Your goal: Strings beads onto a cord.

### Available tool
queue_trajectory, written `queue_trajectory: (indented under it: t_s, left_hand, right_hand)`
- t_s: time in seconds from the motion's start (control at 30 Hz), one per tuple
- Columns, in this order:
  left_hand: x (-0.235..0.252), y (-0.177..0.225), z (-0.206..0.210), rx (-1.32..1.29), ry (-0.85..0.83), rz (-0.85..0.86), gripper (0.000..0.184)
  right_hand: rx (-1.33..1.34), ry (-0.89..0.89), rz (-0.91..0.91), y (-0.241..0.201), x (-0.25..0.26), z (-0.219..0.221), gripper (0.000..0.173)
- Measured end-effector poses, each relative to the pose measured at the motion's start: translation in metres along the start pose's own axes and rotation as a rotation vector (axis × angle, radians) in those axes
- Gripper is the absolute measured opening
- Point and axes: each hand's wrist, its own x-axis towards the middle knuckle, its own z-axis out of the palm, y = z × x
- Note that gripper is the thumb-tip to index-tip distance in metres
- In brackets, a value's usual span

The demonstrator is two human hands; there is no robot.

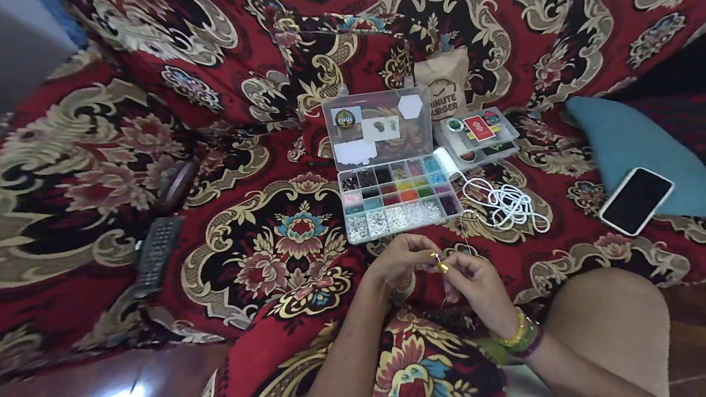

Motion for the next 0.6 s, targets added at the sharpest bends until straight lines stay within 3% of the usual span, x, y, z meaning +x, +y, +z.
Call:
queue_trajectory:
  t_s: [0.6]
  left_hand:
    - [0.0046,-0.0066,-0.0043,0.148,0.005,0.161,0.009]
  right_hand:
    - [0.092,-0.061,0.099,0.0035,0.0023,-0.0020,0.020]
